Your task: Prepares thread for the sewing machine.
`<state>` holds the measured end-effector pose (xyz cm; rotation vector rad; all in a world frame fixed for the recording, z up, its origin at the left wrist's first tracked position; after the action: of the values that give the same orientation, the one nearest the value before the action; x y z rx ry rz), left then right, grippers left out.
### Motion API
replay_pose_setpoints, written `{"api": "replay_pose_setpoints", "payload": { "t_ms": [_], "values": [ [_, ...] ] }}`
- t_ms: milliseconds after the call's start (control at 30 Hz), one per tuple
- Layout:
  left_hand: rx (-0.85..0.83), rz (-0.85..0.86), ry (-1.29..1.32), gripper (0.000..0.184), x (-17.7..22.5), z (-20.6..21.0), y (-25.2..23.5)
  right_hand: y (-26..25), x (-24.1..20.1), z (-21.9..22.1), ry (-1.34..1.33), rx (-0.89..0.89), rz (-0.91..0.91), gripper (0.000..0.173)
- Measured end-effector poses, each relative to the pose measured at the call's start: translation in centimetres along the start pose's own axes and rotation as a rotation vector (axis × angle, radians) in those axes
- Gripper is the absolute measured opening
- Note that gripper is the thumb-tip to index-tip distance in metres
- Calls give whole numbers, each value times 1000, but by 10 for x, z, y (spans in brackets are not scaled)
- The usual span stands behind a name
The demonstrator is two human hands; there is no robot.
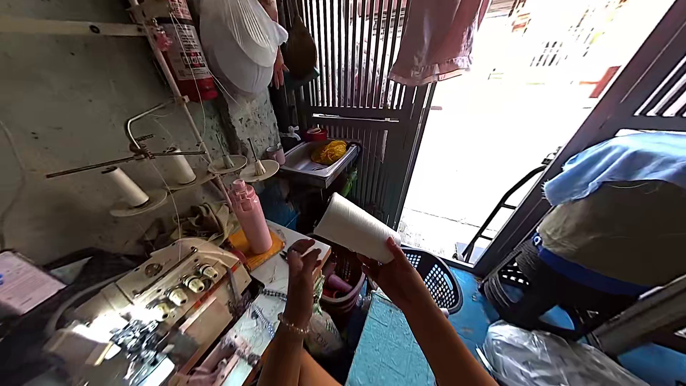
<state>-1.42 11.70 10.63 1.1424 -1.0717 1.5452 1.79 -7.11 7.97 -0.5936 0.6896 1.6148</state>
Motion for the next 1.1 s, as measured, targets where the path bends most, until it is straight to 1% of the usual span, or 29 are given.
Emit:
{"api": "replay_pose_setpoints", "payload": {
  "t_ms": [33, 67, 100, 133, 200, 267, 300, 400, 500, 700, 767, 800, 833, 867, 900, 933, 967, 1000, 1033, 1067, 1100],
  "values": [
    [-33, -72, 55, 54, -14, 3, -5, 1, 3, 5, -13, -3, 34, 40],
    [-66, -134, 109, 58, -27, 9, -7, 3, 8, 9, -26, -9, 71, 42],
    [-99, -164, 143, 57, -36, 16, -8, 4, 13, 14, -32, -20, 102, 43],
    [-109, -165, 160, 50, -41, 20, -9, 4, 18, 18, -29, -31, 119, 44],
    [-12, -145, 156, 24, -41, 17, -11, 3, 23, 24, -4, -45, 84, 43],
    [94, -130, 110, 11, -39, 7, -12, 2, 26, 26, 41, -42, 12, 39],
    [112, -117, 80, 8, -39, 2, -12, 0, 28, 26, 57, -41, -12, 38],
    [57, -77, 14, 8, -36, -7, -12, -5, 35, 27, 94, -14, -11, 38],
    [13, -19, -10, 11, -24, -18, -9, -12, 41, 27, 85, -4, 9, 39],
    [-36, -21, 123, 10, -9, -42, 0, -22, 50, 25, 58, 42, 42, 42],
    [-7, -17, 181, 14, -3, -50, 2, -24, 50, 25, 71, 38, 31, 41],
    [23, 23, 184, 14, 3, -54, 2, -26, 49, 25, 96, 22, 14, 39],
    [47, 99, 151, 15, 11, -58, 2, -28, 48, 25, 134, 1, -17, 38],
    [50, 204, 89, 22, 21, -61, 1, -29, 44, 24, 191, -26, -69, 36],
    [55, 307, 64, 24, 32, -65, -1, -30, 39, 22, 271, -67, -141, 34],
    [63, 362, 130, 21, 43, -69, -4, -31, 33, 21, 370, -127, -221, 33],
    [72, 351, 279, 18, 53, -74, -8, -32, 25, 21, 477, -201, -292, 34],
    [71, 299, 442, 24, 61, -79, -13, -31, 16, 22, 564, -293, -351, 36],
    [71, 250, 519, 30, 67, -82, -18, -29, 7, 24, 610, -413, -391, 36],
    [87, 245, 468, 29, 73, -86, -22, -25, -1, 26, 603, -542, -403, 36],
    [125, 283, 322, 21, 76, -90, -25, -21, -7, 31, 546, -669, -381, 35]
  ]
}}
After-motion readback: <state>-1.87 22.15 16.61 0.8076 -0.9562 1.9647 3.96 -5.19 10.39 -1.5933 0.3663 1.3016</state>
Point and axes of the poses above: each hand's wrist, its own y-axis away from the middle knuckle, its own z-axis out of the palm, x = y × z, the point moved 8 cm from there along -y, towards the middle knuckle, and after that the axes turned 5 degrees about -z, right-handed, at the moved point
